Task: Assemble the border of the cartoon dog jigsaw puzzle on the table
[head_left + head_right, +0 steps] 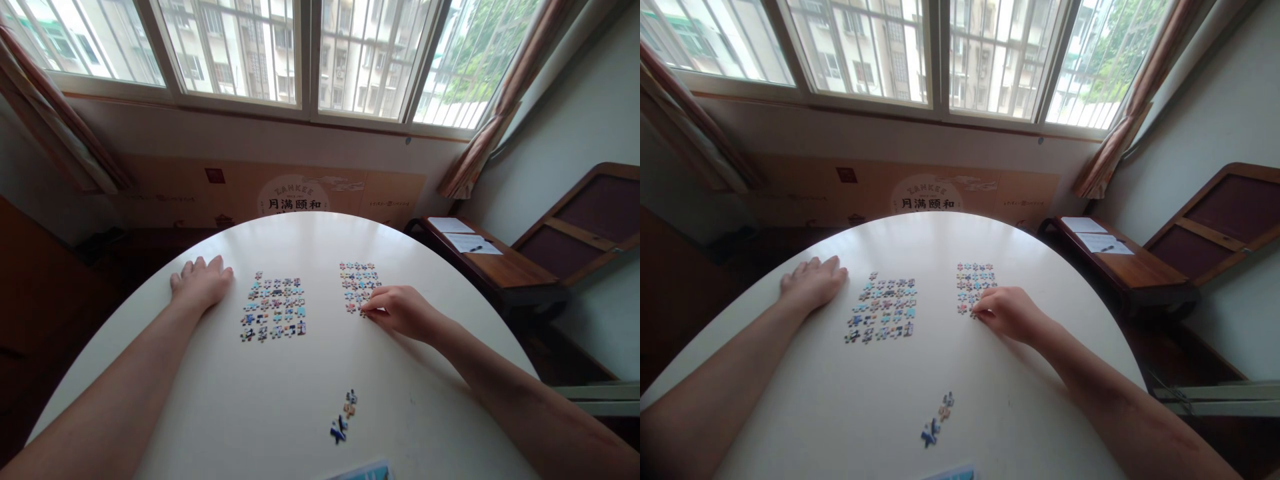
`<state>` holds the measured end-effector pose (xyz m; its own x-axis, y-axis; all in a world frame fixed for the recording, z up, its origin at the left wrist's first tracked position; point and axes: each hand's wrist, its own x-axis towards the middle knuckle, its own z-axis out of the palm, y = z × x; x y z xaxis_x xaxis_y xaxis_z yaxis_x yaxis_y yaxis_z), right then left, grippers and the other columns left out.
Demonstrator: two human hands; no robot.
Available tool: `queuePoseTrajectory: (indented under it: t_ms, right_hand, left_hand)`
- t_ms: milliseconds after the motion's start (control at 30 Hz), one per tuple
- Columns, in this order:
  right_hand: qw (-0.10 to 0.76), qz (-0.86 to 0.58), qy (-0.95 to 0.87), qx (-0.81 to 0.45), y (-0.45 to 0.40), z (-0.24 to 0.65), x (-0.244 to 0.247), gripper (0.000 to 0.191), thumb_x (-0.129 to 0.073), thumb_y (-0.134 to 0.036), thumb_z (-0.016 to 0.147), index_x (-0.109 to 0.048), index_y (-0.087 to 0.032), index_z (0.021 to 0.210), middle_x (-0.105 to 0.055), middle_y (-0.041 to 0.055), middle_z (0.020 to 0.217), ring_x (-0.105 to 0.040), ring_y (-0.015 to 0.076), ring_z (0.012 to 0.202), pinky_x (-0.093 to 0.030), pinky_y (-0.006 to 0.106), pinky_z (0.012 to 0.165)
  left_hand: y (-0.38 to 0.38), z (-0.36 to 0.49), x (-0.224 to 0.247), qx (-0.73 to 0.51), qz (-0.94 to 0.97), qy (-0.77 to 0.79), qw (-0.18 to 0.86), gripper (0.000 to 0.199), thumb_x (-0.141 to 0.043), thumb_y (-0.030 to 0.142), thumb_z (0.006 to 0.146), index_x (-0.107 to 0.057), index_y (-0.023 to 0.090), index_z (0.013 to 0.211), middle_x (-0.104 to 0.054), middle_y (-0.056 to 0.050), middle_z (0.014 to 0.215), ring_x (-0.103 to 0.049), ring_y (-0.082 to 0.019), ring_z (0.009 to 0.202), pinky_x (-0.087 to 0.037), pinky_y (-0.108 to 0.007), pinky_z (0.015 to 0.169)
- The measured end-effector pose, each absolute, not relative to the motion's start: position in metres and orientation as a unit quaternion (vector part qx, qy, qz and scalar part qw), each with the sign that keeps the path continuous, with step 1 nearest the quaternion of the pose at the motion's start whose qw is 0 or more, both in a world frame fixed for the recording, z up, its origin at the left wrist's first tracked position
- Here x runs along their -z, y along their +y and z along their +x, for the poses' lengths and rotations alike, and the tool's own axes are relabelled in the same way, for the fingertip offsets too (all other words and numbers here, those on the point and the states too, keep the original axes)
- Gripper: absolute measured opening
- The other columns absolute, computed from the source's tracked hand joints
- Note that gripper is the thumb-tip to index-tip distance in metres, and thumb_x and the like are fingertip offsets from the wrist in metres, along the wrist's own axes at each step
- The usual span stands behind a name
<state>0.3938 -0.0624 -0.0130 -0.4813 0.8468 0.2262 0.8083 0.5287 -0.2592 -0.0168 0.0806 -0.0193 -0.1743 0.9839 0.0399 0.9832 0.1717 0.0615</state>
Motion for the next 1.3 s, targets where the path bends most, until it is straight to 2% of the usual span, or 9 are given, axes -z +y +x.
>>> queuePoseTrajectory:
  t_ms: [300,467,533,633,833,1000,1300]
  right_hand:
    - [0.185,-0.446,-0.873,-0.065,-0.075,0.391,-0.005,0.015,-0.065,-0.023,0.094,-0.08,-0.027,0.093,-0.076,0.0001,0.092,-0.069,0.015,0.082,-0.044,0.026,0.069]
    - [0.118,-0.29,-0.928,-0.201,-0.103,0.364,-0.018,0.013,-0.069,-0.027,0.093,-0.078,-0.028,0.103,-0.075,-0.0007,0.089,-0.068,0.0129,0.079,-0.046,0.026,0.071]
    - [0.101,-0.26,-0.935,-0.217,-0.112,0.354,-0.017,0.015,-0.07,-0.032,0.093,-0.077,-0.028,0.106,-0.075,0.0003,0.088,-0.067,0.0142,0.08,-0.045,0.026,0.07]
    - [0.079,-0.246,-0.94,-0.223,-0.118,0.346,-0.015,0.012,-0.068,-0.029,0.093,-0.077,-0.028,0.101,-0.073,-0.0006,0.084,-0.066,0.0137,0.078,-0.044,0.026,0.069]
    - [0.044,-0.34,-0.921,-0.185,-0.111,0.366,-0.026,0.017,-0.069,-0.015,0.085,-0.078,-0.028,0.089,-0.074,-0.0025,0.082,-0.066,0.0142,0.078,-0.043,0.027,0.071]
    - [0.063,-0.429,-0.887,-0.158,-0.086,0.398,-0.026,0.025,-0.065,-0.007,0.081,-0.079,-0.028,0.087,-0.076,-0.0019,0.088,-0.068,0.0154,0.084,-0.045,0.027,0.075]
    - [0.103,-0.472,-0.872,-0.081,-0.067,0.406,-0.009,0.024,-0.063,-0.009,0.084,-0.079,-0.028,0.086,-0.078,-0.0011,0.087,-0.068,0.0173,0.085,-0.044,0.027,0.073]
  left_hand:
    - [0.081,-0.015,0.02,-0.038,0.636,0.771,0.014,0.067,-0.029,0.052,0.095,-0.044,0.02,0.152,-0.032,-0.021,0.162,-0.029,-0.042,0.148,-0.025,-0.062,0.115]
    - [0.082,-0.015,0.022,-0.04,0.637,0.77,0.008,0.066,-0.028,0.053,0.094,-0.046,0.022,0.15,-0.038,-0.02,0.159,-0.031,-0.042,0.146,-0.027,-0.062,0.113]
    - [0.083,-0.016,0.022,-0.039,0.637,0.77,0.006,0.066,-0.028,0.052,0.094,-0.046,0.023,0.15,-0.038,-0.019,0.159,-0.031,-0.041,0.146,-0.027,-0.062,0.113]
    - [0.083,-0.015,0.02,-0.028,0.636,0.771,0.011,0.065,-0.028,0.052,0.095,-0.045,0.022,0.151,-0.037,-0.02,0.159,-0.031,-0.041,0.146,-0.027,-0.061,0.114]
    - [0.08,-0.014,0.017,-0.016,0.645,0.764,0.007,0.062,-0.025,0.048,0.099,-0.043,0.018,0.15,-0.038,-0.023,0.156,-0.033,-0.042,0.144,-0.029,-0.061,0.111]
    - [0.081,-0.016,0.019,-0.019,0.647,0.763,0.001,0.062,-0.024,0.048,0.099,-0.043,0.018,0.15,-0.038,-0.023,0.156,-0.034,-0.042,0.144,-0.03,-0.061,0.111]
    - [0.082,-0.017,0.02,-0.026,0.647,0.762,0.004,0.062,-0.025,0.048,0.099,-0.043,0.018,0.15,-0.039,-0.024,0.155,-0.033,-0.042,0.143,-0.029,-0.062,0.111]
